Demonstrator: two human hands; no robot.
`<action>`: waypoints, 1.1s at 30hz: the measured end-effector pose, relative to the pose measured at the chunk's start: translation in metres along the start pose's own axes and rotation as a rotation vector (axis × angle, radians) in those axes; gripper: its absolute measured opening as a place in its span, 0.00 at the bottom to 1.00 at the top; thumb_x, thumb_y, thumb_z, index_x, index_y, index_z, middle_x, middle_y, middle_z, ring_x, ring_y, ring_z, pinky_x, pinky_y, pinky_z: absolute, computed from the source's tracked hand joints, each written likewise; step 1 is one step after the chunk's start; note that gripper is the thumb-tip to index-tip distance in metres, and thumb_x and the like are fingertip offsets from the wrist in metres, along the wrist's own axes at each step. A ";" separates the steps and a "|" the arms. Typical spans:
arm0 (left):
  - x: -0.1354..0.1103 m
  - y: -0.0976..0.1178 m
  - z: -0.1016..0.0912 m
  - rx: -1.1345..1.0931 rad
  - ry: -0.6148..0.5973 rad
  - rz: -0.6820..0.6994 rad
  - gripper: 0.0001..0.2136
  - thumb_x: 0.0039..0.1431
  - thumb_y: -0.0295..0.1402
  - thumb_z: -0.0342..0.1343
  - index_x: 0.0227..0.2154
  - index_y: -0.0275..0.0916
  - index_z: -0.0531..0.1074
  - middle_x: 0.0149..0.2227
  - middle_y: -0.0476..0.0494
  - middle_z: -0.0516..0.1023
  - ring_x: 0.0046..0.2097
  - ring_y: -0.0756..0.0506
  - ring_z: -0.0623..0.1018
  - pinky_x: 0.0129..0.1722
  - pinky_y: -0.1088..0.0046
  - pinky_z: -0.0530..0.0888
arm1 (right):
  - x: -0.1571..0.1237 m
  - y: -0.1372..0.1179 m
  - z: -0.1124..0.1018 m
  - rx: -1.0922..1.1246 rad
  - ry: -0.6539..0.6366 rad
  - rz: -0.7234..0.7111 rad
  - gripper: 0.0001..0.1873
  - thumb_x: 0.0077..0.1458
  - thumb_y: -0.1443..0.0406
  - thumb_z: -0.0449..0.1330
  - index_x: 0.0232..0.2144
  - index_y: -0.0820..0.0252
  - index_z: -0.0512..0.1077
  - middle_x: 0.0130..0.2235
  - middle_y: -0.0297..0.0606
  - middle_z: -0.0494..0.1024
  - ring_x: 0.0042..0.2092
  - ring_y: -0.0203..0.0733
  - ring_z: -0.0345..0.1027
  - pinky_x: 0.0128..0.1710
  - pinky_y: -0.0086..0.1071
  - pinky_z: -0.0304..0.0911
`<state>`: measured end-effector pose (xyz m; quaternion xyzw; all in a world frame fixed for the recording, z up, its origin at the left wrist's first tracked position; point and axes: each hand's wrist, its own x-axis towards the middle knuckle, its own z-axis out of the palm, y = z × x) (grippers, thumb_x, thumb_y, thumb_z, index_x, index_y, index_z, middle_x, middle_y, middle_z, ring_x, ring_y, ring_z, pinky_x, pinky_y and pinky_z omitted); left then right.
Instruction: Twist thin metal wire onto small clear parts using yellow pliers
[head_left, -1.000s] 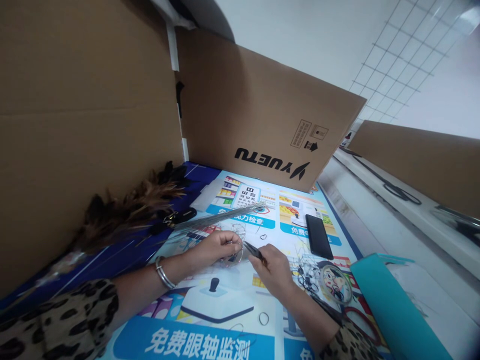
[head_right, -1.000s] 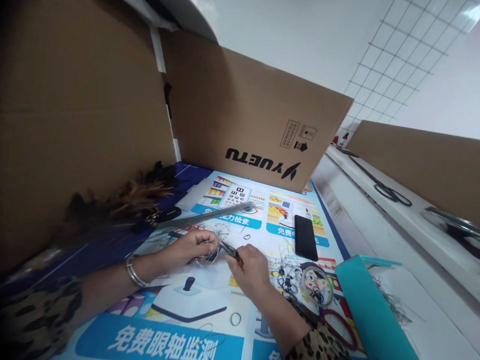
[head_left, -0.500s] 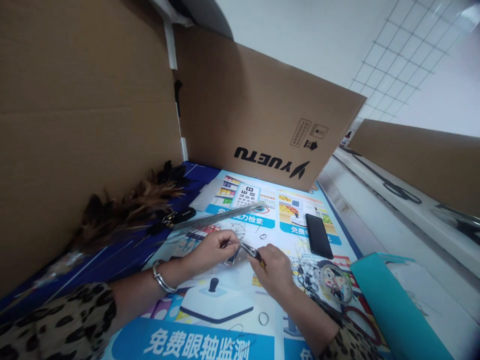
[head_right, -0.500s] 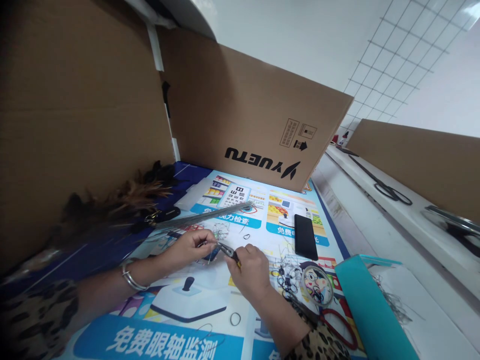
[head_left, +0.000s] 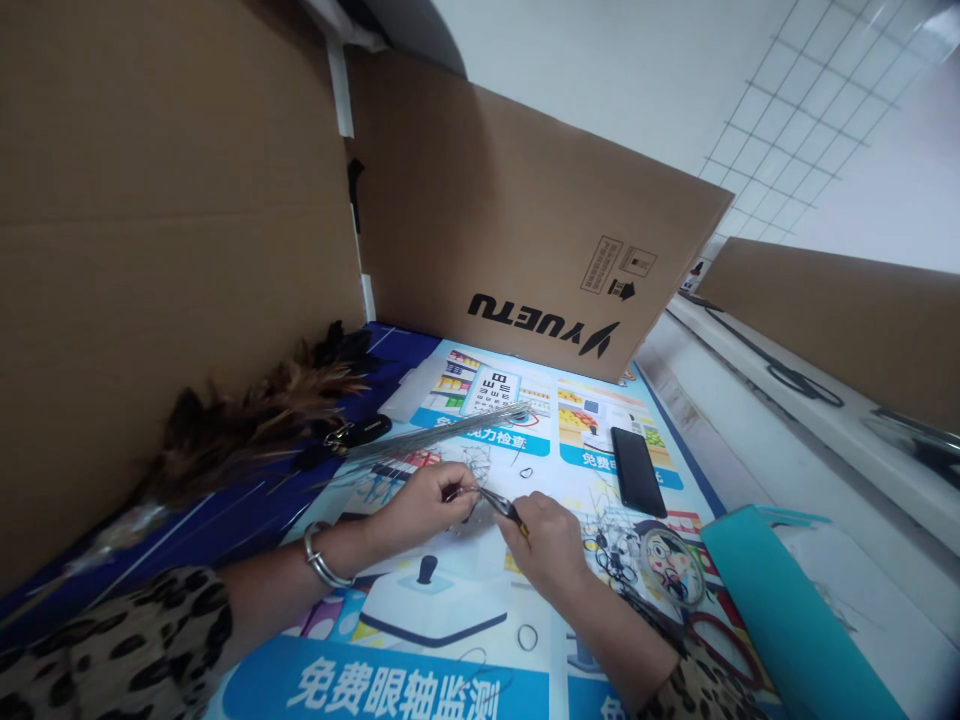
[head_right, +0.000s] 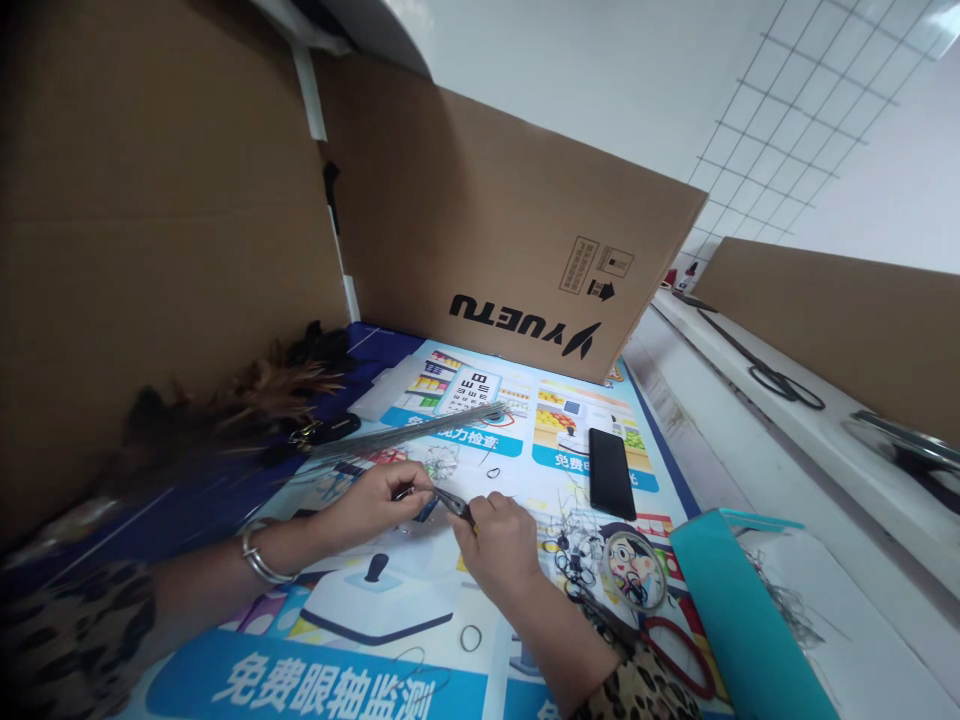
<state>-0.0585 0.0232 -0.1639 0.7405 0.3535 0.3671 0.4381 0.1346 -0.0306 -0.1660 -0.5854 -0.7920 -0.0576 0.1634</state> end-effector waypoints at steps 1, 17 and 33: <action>0.000 0.000 0.000 0.000 0.002 -0.001 0.05 0.50 0.27 0.49 0.21 0.35 0.65 0.20 0.53 0.63 0.23 0.53 0.63 0.24 0.79 0.61 | 0.000 0.000 0.000 -0.003 -0.006 0.000 0.16 0.57 0.55 0.49 0.27 0.60 0.67 0.28 0.37 0.69 0.32 0.37 0.62 0.30 0.27 0.50; 0.000 0.001 0.000 -0.024 -0.010 -0.026 0.05 0.50 0.28 0.49 0.21 0.35 0.65 0.19 0.53 0.64 0.23 0.53 0.64 0.22 0.79 0.61 | 0.001 -0.002 -0.003 -0.023 -0.037 -0.024 0.15 0.57 0.57 0.49 0.26 0.60 0.66 0.28 0.37 0.71 0.31 0.37 0.63 0.28 0.27 0.48; -0.003 0.004 -0.002 -0.544 -0.278 -0.245 0.07 0.50 0.34 0.55 0.24 0.34 0.66 0.18 0.52 0.68 0.19 0.55 0.63 0.18 0.80 0.59 | 0.002 0.003 -0.004 0.215 0.025 -0.019 0.15 0.57 0.56 0.49 0.25 0.60 0.64 0.27 0.36 0.67 0.31 0.35 0.60 0.30 0.25 0.52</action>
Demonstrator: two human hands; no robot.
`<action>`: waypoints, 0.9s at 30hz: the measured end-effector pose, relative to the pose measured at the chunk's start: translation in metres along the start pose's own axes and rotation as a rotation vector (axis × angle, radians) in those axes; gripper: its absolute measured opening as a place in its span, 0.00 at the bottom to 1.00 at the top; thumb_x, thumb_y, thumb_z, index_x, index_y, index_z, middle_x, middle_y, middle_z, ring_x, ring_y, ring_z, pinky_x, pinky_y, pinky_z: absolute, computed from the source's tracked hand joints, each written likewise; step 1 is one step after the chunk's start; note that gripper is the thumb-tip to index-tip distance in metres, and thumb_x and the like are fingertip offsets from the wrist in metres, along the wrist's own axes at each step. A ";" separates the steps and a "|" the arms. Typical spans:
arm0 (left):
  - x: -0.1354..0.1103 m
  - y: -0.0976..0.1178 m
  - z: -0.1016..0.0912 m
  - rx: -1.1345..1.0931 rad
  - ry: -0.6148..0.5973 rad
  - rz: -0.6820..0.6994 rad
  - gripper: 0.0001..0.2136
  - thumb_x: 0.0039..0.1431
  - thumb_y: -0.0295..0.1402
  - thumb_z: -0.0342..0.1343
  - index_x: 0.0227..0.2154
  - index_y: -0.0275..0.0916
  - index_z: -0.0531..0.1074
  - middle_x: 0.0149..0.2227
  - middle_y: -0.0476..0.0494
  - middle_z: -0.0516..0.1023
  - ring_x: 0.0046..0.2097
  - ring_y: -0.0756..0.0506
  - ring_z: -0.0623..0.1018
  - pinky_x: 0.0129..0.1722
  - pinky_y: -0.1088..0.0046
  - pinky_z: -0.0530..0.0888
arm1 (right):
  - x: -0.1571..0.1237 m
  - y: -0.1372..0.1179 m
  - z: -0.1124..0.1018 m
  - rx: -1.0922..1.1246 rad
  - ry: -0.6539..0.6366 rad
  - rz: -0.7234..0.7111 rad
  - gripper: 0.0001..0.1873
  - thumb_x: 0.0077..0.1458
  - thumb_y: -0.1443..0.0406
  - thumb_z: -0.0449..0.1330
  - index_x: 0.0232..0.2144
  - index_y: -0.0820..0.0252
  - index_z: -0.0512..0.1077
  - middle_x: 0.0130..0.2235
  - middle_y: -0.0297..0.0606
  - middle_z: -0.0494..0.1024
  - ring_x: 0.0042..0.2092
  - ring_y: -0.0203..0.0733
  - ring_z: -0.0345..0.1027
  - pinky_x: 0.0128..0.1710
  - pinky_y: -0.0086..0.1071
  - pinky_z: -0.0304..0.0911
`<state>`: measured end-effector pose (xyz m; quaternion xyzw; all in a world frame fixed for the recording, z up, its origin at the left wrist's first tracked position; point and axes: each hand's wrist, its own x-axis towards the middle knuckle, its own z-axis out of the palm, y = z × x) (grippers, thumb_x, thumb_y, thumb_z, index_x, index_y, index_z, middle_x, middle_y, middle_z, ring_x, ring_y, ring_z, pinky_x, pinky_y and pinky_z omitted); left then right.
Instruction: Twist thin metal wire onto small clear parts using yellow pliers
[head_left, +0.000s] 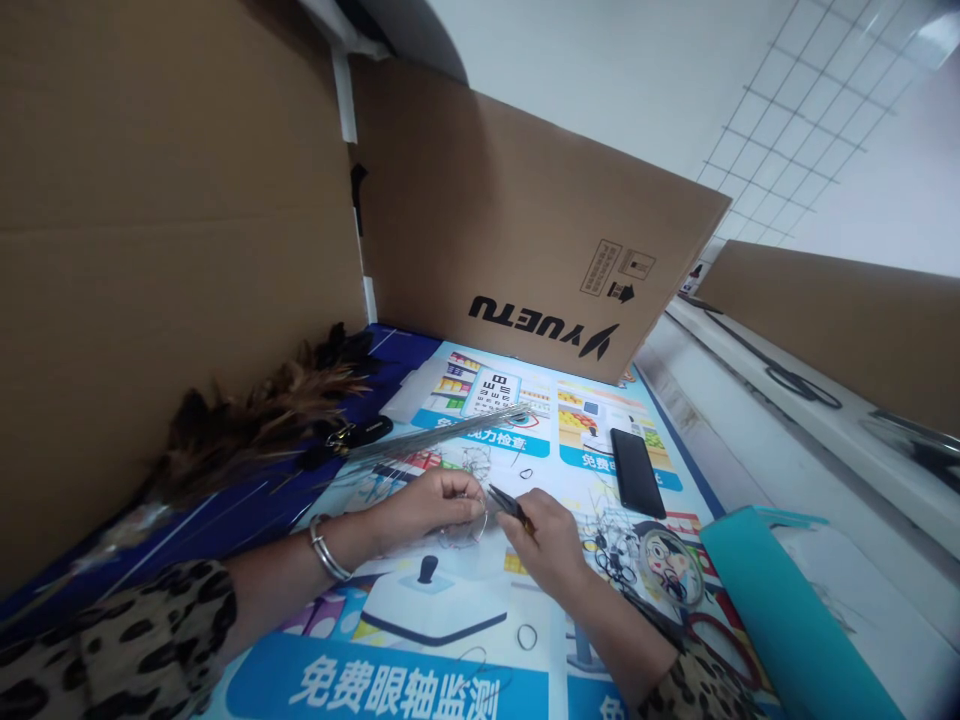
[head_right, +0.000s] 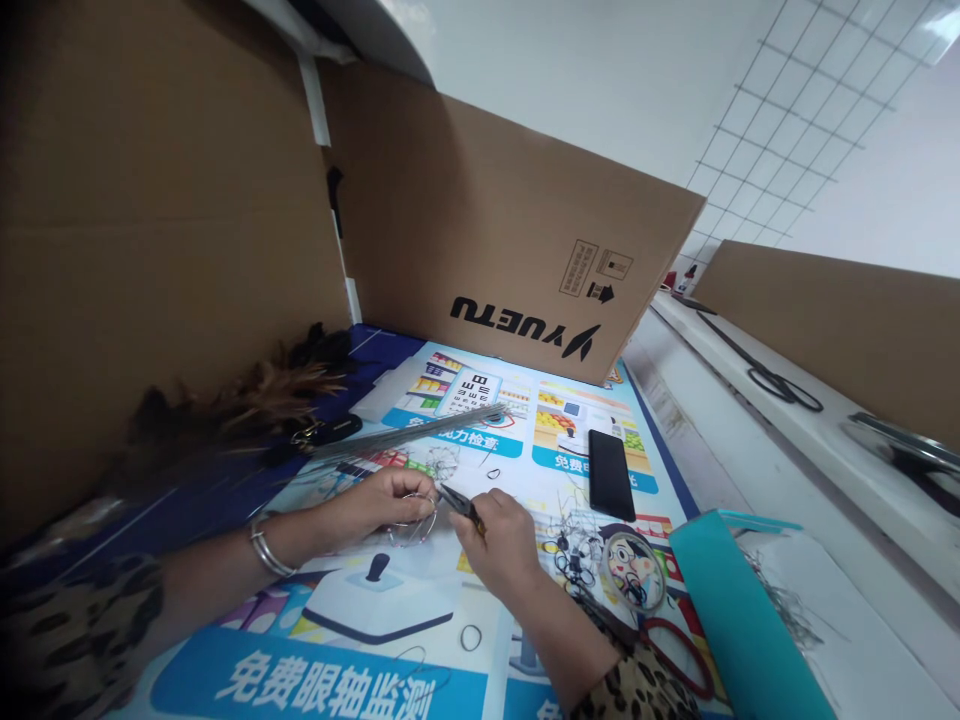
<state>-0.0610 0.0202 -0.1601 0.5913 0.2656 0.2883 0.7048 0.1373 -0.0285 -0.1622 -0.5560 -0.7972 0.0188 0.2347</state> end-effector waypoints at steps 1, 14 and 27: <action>0.000 -0.001 0.000 0.000 0.003 -0.006 0.08 0.50 0.34 0.56 0.24 0.34 0.66 0.19 0.51 0.68 0.19 0.55 0.63 0.18 0.80 0.59 | 0.000 0.000 -0.001 0.010 0.007 -0.002 0.15 0.57 0.57 0.49 0.25 0.60 0.64 0.27 0.36 0.67 0.31 0.35 0.60 0.30 0.25 0.52; 0.004 -0.003 -0.001 0.585 0.256 0.247 0.06 0.50 0.24 0.49 0.24 0.34 0.70 0.24 0.50 0.69 0.27 0.52 0.69 0.27 0.78 0.64 | -0.002 0.000 0.003 -0.121 -0.012 -0.029 0.14 0.55 0.56 0.51 0.28 0.60 0.66 0.30 0.37 0.67 0.34 0.38 0.60 0.33 0.28 0.51; 0.004 -0.008 0.000 0.778 0.305 0.297 0.07 0.48 0.21 0.48 0.21 0.35 0.69 0.23 0.51 0.70 0.27 0.52 0.70 0.27 0.79 0.63 | -0.002 -0.004 0.003 -0.206 -0.011 -0.015 0.13 0.55 0.56 0.52 0.27 0.60 0.67 0.30 0.38 0.68 0.34 0.38 0.60 0.33 0.28 0.50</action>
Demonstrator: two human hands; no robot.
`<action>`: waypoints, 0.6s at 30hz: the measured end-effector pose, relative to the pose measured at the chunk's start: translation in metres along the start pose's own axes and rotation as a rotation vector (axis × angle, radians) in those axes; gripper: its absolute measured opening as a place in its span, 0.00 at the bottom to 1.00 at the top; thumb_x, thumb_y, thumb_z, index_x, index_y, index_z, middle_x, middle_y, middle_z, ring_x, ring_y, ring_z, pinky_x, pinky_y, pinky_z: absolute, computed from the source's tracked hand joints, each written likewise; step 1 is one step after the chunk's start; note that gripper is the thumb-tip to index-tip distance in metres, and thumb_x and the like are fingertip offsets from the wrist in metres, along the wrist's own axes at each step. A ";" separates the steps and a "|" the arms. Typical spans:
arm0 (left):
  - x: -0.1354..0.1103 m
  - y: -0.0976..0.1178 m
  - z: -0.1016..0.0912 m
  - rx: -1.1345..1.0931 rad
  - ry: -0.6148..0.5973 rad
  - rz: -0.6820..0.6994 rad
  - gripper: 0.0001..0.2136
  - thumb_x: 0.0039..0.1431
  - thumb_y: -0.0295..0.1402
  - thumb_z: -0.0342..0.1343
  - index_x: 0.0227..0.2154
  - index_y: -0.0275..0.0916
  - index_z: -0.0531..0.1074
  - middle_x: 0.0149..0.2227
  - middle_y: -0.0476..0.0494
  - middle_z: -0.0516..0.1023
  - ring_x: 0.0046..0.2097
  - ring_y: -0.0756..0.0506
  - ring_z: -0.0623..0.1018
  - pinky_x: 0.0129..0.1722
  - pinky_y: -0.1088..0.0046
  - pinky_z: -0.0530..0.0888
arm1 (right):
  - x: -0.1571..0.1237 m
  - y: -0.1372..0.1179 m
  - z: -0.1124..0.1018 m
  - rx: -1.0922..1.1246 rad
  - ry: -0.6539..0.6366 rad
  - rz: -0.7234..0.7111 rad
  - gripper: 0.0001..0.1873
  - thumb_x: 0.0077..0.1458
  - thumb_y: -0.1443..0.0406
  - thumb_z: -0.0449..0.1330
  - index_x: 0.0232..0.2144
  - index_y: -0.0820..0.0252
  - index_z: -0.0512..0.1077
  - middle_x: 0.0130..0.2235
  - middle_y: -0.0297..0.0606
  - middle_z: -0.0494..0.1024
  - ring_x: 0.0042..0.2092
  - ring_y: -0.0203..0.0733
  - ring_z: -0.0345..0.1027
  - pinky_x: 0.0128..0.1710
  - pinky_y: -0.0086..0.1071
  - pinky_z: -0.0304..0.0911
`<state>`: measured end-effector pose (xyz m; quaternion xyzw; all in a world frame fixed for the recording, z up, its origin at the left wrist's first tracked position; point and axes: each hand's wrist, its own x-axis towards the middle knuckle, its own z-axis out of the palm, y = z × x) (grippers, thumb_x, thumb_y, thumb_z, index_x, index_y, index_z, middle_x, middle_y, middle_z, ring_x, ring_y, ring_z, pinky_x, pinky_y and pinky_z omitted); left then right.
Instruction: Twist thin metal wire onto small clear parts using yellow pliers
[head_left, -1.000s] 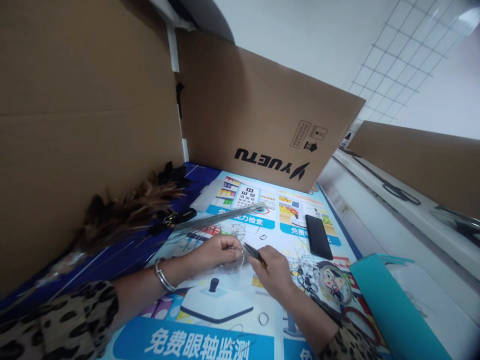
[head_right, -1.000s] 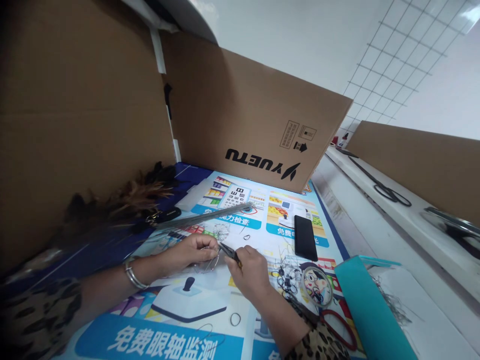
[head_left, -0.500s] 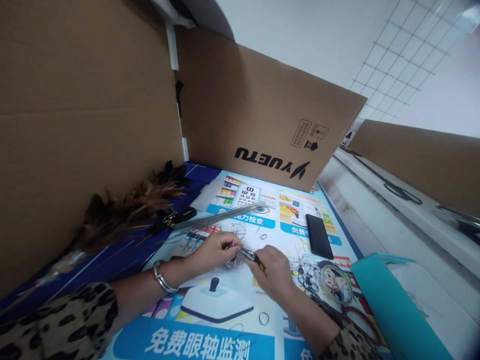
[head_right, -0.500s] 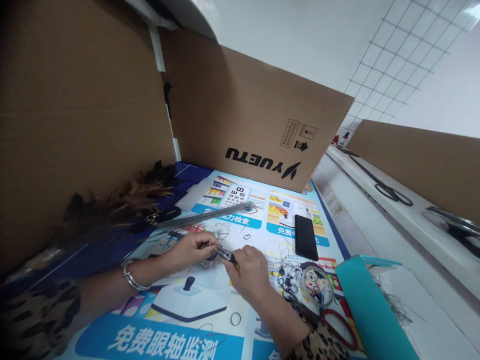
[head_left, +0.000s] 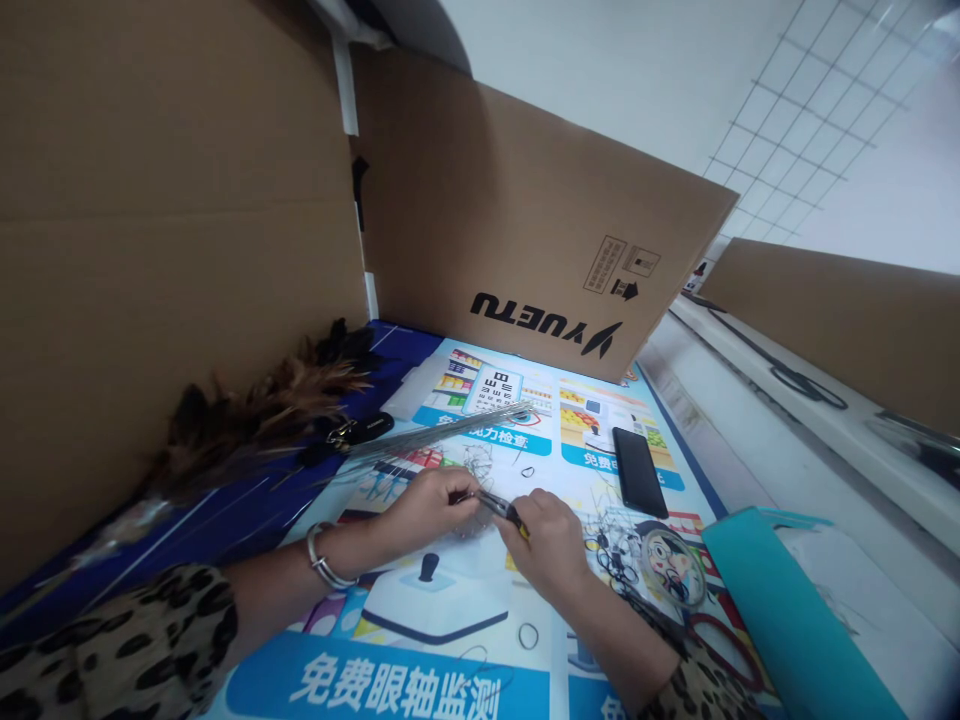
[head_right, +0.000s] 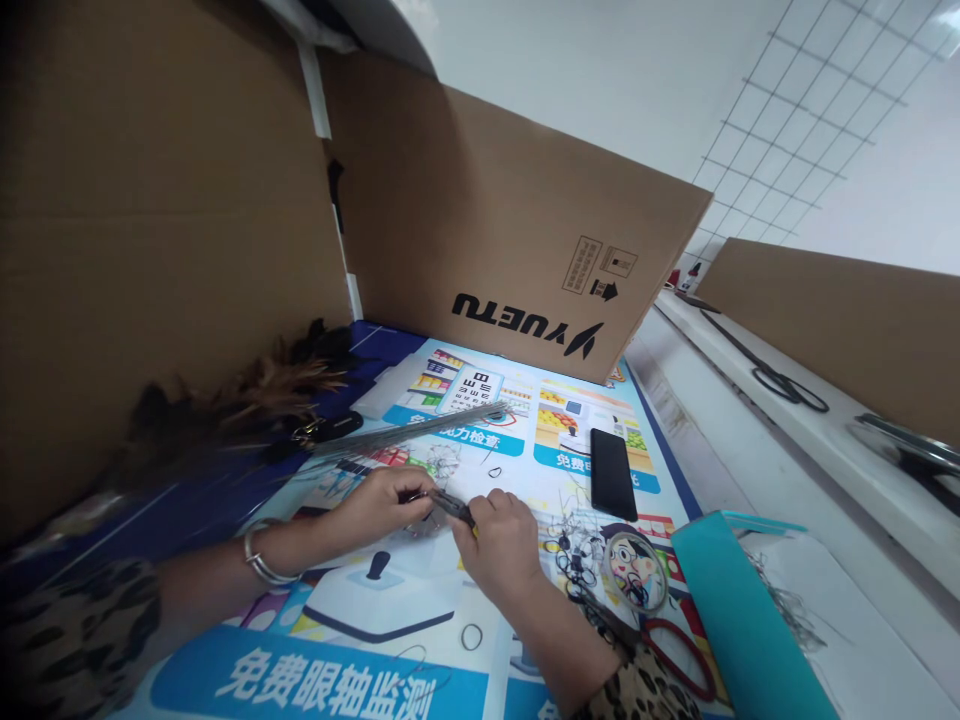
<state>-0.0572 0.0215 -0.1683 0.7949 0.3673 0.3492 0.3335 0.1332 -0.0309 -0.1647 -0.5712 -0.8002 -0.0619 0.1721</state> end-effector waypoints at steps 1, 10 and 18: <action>0.000 0.000 0.000 0.005 0.004 0.000 0.07 0.48 0.21 0.48 0.21 0.35 0.69 0.23 0.51 0.70 0.27 0.52 0.70 0.28 0.79 0.63 | 0.000 0.000 0.000 0.004 -0.004 0.003 0.13 0.55 0.56 0.52 0.27 0.60 0.67 0.30 0.38 0.68 0.34 0.38 0.60 0.33 0.28 0.50; 0.001 0.001 0.000 0.026 0.020 0.015 0.07 0.48 0.22 0.48 0.19 0.35 0.69 0.22 0.50 0.70 0.27 0.52 0.70 0.27 0.79 0.63 | 0.000 -0.002 0.000 0.007 -0.018 0.051 0.15 0.55 0.55 0.51 0.27 0.59 0.66 0.30 0.37 0.68 0.33 0.38 0.60 0.32 0.28 0.49; 0.000 0.002 0.000 0.044 0.022 0.027 0.08 0.49 0.23 0.48 0.18 0.35 0.67 0.21 0.51 0.69 0.26 0.52 0.69 0.27 0.79 0.62 | 0.000 -0.002 0.001 -0.023 0.002 0.010 0.14 0.55 0.55 0.51 0.27 0.60 0.67 0.30 0.38 0.68 0.34 0.38 0.61 0.33 0.28 0.50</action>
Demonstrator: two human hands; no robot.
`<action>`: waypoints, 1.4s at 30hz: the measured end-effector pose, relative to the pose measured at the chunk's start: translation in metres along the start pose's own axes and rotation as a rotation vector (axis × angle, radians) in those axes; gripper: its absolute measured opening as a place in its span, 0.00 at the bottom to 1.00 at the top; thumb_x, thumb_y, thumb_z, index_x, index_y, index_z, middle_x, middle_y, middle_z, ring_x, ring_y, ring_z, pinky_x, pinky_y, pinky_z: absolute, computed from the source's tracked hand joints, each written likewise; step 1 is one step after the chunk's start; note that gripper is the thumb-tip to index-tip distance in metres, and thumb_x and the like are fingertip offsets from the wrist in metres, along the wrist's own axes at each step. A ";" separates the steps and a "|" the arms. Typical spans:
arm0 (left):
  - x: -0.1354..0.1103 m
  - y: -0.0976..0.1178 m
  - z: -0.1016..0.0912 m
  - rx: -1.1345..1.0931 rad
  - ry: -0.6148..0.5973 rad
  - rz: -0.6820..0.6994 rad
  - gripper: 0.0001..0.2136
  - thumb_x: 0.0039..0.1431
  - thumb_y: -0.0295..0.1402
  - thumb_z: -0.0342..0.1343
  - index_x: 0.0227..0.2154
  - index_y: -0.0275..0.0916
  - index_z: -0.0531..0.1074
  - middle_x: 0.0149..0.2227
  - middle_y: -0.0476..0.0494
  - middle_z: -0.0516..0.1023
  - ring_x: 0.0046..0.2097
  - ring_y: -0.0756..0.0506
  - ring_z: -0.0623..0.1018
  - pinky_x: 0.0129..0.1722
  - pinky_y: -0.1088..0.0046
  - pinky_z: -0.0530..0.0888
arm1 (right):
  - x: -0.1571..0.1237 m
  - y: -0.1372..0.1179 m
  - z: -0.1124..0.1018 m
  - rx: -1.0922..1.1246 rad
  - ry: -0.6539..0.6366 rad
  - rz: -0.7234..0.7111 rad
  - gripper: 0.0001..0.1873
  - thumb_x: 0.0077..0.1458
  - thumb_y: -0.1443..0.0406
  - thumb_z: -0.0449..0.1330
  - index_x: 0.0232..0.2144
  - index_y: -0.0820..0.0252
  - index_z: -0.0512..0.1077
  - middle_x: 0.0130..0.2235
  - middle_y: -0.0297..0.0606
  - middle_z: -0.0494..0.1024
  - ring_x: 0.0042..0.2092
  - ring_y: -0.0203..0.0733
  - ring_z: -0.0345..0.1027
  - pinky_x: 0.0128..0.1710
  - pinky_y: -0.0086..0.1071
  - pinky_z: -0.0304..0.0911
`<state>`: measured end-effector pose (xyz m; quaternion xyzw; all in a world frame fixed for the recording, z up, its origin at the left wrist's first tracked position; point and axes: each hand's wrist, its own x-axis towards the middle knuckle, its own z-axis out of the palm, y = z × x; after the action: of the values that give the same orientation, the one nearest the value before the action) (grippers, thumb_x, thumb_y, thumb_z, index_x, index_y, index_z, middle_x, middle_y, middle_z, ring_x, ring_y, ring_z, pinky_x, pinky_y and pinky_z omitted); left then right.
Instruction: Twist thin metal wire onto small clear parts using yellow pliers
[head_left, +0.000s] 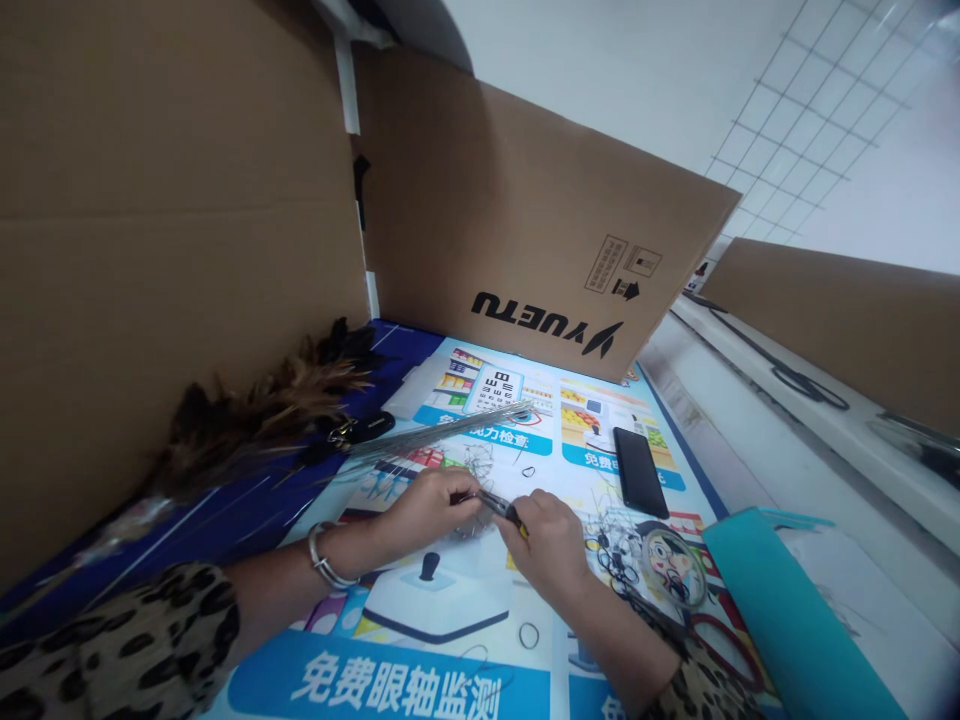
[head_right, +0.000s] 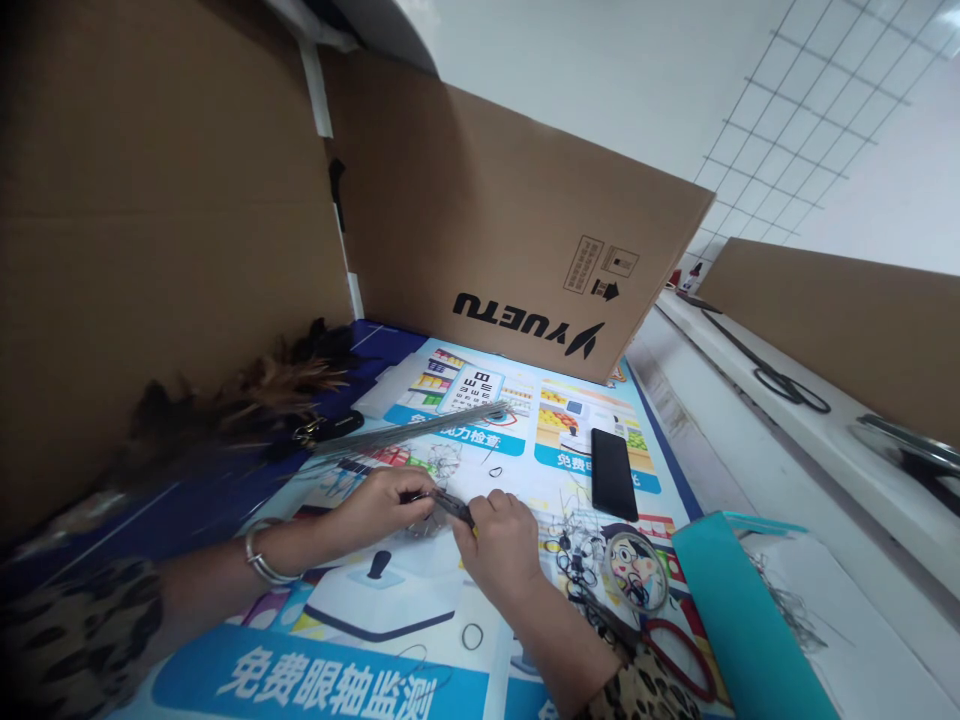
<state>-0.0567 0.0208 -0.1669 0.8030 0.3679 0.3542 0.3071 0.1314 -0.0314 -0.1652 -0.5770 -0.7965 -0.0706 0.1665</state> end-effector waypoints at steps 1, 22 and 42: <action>0.000 0.000 0.000 0.003 0.001 0.002 0.08 0.49 0.23 0.48 0.18 0.35 0.67 0.21 0.51 0.69 0.26 0.52 0.68 0.27 0.79 0.62 | 0.000 0.000 0.000 -0.006 -0.001 0.002 0.14 0.55 0.55 0.51 0.27 0.59 0.67 0.30 0.38 0.68 0.34 0.38 0.61 0.32 0.29 0.50; -0.002 0.005 -0.002 0.066 -0.008 0.036 0.08 0.50 0.24 0.49 0.19 0.36 0.68 0.22 0.50 0.70 0.26 0.52 0.69 0.27 0.79 0.63 | 0.002 -0.007 0.000 -0.093 -0.081 0.018 0.13 0.55 0.55 0.52 0.28 0.58 0.65 0.30 0.37 0.70 0.31 0.39 0.63 0.26 0.29 0.49; 0.003 -0.003 0.006 -0.509 0.014 -0.246 0.20 0.51 0.31 0.54 0.47 0.37 0.59 0.21 0.56 0.67 0.20 0.53 0.67 0.20 0.79 0.65 | 0.005 0.009 -0.002 0.495 0.073 0.152 0.14 0.56 0.57 0.50 0.24 0.59 0.61 0.25 0.30 0.62 0.28 0.33 0.56 0.27 0.25 0.52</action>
<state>-0.0516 0.0232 -0.1716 0.6470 0.3638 0.4009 0.5370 0.1386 -0.0246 -0.1623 -0.5739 -0.7374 0.1183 0.3361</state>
